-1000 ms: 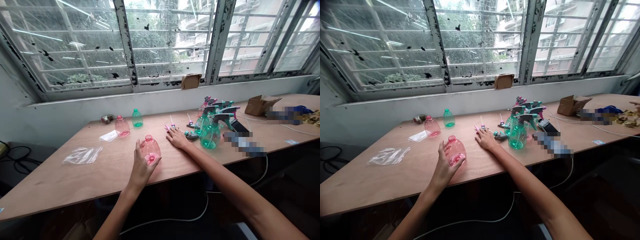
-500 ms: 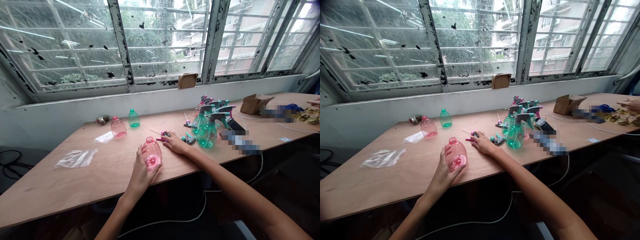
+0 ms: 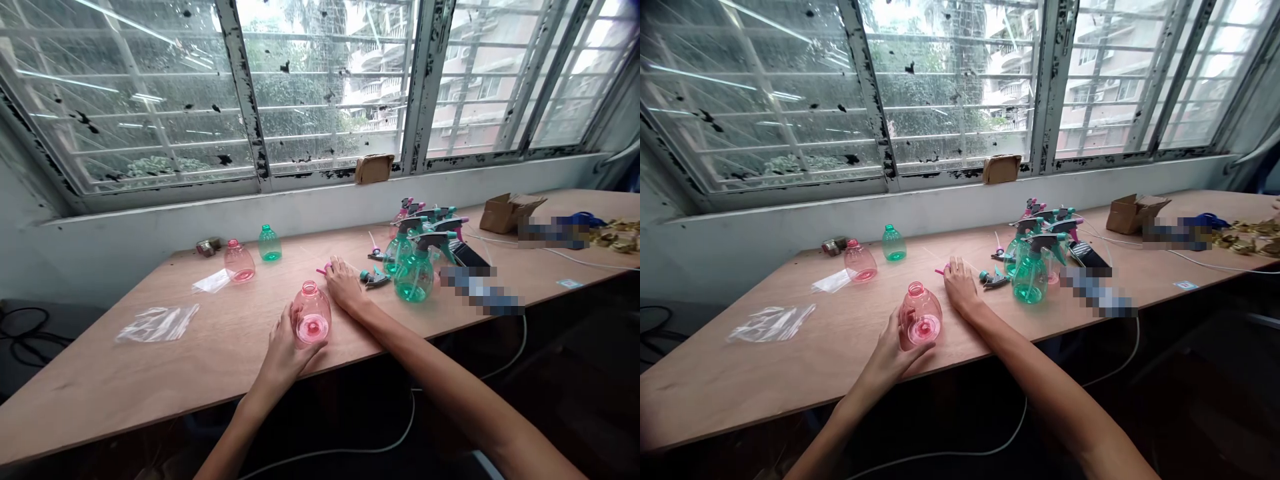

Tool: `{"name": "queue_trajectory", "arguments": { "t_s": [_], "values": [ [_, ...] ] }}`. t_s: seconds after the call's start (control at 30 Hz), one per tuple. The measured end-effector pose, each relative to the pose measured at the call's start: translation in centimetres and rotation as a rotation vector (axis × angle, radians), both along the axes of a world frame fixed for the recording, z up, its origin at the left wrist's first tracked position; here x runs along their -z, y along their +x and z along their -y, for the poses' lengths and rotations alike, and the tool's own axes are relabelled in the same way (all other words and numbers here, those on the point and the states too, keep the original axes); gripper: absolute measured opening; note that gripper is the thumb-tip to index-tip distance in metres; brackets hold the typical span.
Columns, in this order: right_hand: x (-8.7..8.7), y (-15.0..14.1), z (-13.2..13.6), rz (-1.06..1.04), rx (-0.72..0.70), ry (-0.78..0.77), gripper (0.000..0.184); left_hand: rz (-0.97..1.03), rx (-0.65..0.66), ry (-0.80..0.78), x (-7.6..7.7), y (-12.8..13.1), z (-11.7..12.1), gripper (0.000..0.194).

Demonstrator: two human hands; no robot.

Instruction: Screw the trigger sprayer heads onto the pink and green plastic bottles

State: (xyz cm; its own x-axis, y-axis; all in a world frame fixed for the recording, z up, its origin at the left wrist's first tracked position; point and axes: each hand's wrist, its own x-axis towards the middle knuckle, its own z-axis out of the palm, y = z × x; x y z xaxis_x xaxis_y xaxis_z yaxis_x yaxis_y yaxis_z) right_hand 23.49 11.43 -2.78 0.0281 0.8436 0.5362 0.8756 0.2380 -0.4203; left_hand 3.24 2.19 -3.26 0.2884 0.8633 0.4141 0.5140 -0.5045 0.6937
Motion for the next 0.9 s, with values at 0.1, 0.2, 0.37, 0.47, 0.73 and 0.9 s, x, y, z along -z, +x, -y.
{"name": "queue_trajectory", "arguments": {
  "t_s": [0.1,0.2,0.37,0.47,0.73,0.9],
  "values": [
    [-0.6,0.2,2.4,-0.135,0.018,0.052,0.025,-0.006,0.088,-0.041,-0.2,-0.2,0.1,0.082],
    [-0.5,0.9,5.5,-0.313,0.017,0.087,0.038,0.007,0.177,-0.075,-0.4,-0.5,0.4,0.078],
    [0.1,3.3,9.9,-0.795,-0.287,0.050,0.032,0.128,0.087,-0.029,-0.3,-0.9,0.4,0.076],
    [0.7,5.0,11.0,-0.972,-0.256,0.078,0.028,0.303,0.041,-0.099,-0.2,-0.8,0.3,0.080],
    [1.8,6.8,11.2,-1.555,-0.246,0.058,0.027,0.621,0.018,-0.310,-0.8,-1.1,0.4,0.052],
    [1.2,7.1,11.7,-1.689,-0.384,-0.015,0.025,0.714,0.002,-0.341,-1.3,-1.4,0.7,0.043]
  ]
}}
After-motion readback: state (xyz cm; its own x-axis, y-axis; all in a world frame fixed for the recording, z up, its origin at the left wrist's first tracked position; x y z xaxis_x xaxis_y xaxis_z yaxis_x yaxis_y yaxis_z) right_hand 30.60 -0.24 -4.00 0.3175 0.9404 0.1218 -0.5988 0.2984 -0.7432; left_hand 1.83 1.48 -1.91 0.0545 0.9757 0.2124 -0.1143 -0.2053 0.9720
